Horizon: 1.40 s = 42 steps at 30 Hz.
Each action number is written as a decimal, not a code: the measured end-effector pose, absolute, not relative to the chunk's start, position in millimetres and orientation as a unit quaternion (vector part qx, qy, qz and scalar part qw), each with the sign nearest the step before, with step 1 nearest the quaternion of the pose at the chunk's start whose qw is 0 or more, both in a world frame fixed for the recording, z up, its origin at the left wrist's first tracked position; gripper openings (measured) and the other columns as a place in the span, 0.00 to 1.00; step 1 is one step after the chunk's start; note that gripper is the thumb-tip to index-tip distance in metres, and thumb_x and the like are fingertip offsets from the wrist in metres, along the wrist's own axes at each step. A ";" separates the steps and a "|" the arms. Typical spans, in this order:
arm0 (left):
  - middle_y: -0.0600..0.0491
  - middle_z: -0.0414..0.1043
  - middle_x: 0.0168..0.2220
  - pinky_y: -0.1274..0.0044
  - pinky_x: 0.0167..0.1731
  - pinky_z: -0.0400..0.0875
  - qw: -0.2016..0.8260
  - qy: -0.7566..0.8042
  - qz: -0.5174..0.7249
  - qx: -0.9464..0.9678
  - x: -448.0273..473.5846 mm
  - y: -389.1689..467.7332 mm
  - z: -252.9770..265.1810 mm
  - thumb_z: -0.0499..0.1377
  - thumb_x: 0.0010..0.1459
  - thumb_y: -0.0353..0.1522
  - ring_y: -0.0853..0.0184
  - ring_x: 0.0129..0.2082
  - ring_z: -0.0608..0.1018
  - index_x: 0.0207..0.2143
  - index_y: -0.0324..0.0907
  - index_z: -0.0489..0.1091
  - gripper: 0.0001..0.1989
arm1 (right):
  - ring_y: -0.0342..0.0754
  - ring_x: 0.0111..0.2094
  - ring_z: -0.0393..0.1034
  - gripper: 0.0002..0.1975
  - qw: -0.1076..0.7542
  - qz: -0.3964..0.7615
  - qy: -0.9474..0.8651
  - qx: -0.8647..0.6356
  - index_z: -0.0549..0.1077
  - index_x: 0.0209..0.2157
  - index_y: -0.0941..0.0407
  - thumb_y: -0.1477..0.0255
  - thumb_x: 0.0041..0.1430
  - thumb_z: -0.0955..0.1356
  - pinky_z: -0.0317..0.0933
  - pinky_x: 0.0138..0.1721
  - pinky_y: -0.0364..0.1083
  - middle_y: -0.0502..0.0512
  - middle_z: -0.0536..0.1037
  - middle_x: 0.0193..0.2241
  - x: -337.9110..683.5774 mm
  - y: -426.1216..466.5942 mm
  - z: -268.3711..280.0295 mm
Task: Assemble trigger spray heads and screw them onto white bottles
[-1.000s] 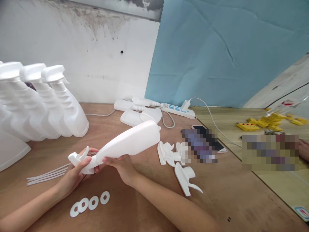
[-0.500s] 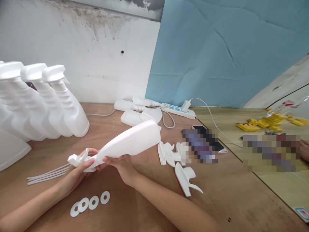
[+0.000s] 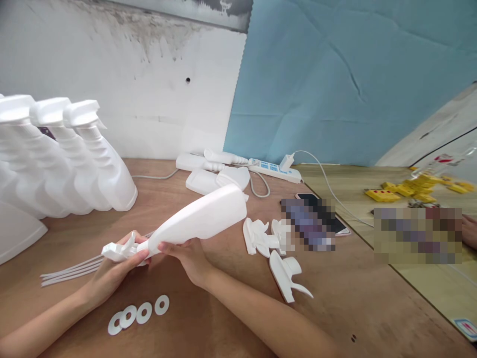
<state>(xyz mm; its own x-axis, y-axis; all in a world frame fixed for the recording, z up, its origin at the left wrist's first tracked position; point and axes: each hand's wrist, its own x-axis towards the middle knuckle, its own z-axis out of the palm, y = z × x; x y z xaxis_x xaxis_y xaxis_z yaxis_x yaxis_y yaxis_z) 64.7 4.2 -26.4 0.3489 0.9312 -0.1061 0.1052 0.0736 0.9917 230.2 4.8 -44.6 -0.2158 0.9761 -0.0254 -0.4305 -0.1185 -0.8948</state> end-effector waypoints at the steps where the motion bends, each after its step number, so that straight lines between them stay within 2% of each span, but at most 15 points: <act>1: 0.56 0.67 0.23 0.79 0.26 0.60 0.567 0.447 0.351 0.596 63.5 4.1 -27.7 0.56 0.52 0.41 0.70 0.24 0.68 0.26 0.41 0.60 0.13 | 0.46 0.31 0.67 0.07 0.529 0.669 -0.399 -0.336 0.73 0.27 0.57 0.70 0.43 0.72 0.59 0.37 0.45 0.50 0.75 0.26 230.4 4.7 -45.2; 7: 0.57 0.63 0.26 0.80 0.24 0.58 0.485 0.473 0.378 0.630 61.7 1.0 -34.9 0.57 0.51 0.40 0.71 0.25 0.65 0.27 0.42 0.57 0.13 | 0.45 0.31 0.67 0.07 0.538 0.675 -0.399 -0.309 0.73 0.29 0.56 0.74 0.43 0.72 0.59 0.37 0.44 0.48 0.75 0.26 231.1 5.0 -44.6; 13: 0.54 0.67 0.32 0.79 0.28 0.62 0.411 0.460 0.398 0.680 60.4 -2.3 -40.0 0.57 0.52 0.36 0.70 0.30 0.68 0.28 0.42 0.58 0.10 | 0.45 0.34 0.68 0.09 0.541 0.681 -0.402 -0.288 0.73 0.30 0.56 0.76 0.42 0.72 0.59 0.39 0.44 0.48 0.75 0.27 231.3 6.0 -44.2; 23: 0.56 0.67 0.30 0.80 0.26 0.63 0.351 0.442 0.416 0.713 58.9 -0.5 -40.8 0.56 0.52 0.33 0.72 0.27 0.69 0.30 0.43 0.59 0.06 | 0.46 0.35 0.68 0.10 0.526 0.689 -0.404 -0.291 0.73 0.30 0.55 0.72 0.41 0.73 0.59 0.42 0.46 0.49 0.76 0.29 232.4 6.4 -44.5; 28: 0.54 0.70 0.30 0.79 0.25 0.63 0.387 0.492 0.395 0.672 58.3 -0.5 -38.3 0.56 0.51 0.37 0.69 0.27 0.70 0.30 0.42 0.61 0.09 | 0.48 0.36 0.68 0.12 0.515 0.692 -0.408 -0.299 0.73 0.30 0.55 0.70 0.41 0.73 0.59 0.43 0.47 0.50 0.75 0.29 232.5 7.5 -44.6; 32: 0.55 0.70 0.25 0.78 0.24 0.64 0.479 0.460 0.388 0.639 60.4 1.7 -34.7 0.55 0.52 0.39 0.69 0.23 0.71 0.32 0.41 0.62 0.11 | 0.47 0.31 0.68 0.08 0.498 0.700 -0.432 -0.274 0.74 0.27 0.56 0.67 0.44 0.71 0.61 0.39 0.47 0.50 0.74 0.25 232.7 7.3 -39.8; 35: 0.54 0.69 0.26 0.77 0.27 0.66 0.539 0.423 0.380 0.621 61.6 2.9 -31.0 0.54 0.54 0.39 0.69 0.25 0.71 0.32 0.41 0.60 0.10 | 0.46 0.28 0.67 0.08 0.488 0.704 -0.447 -0.258 0.74 0.26 0.56 0.66 0.46 0.70 0.62 0.37 0.47 0.50 0.73 0.22 232.5 6.4 -35.6; 42: 0.53 0.69 0.27 0.76 0.28 0.65 0.556 0.411 0.372 0.619 60.9 5.1 -27.2 0.53 0.54 0.40 0.68 0.25 0.70 0.30 0.41 0.59 0.11 | 0.47 0.27 0.68 0.07 0.499 0.698 -0.438 -0.267 0.75 0.28 0.55 0.67 0.45 0.70 0.60 0.37 0.47 0.49 0.74 0.21 230.3 5.3 -33.2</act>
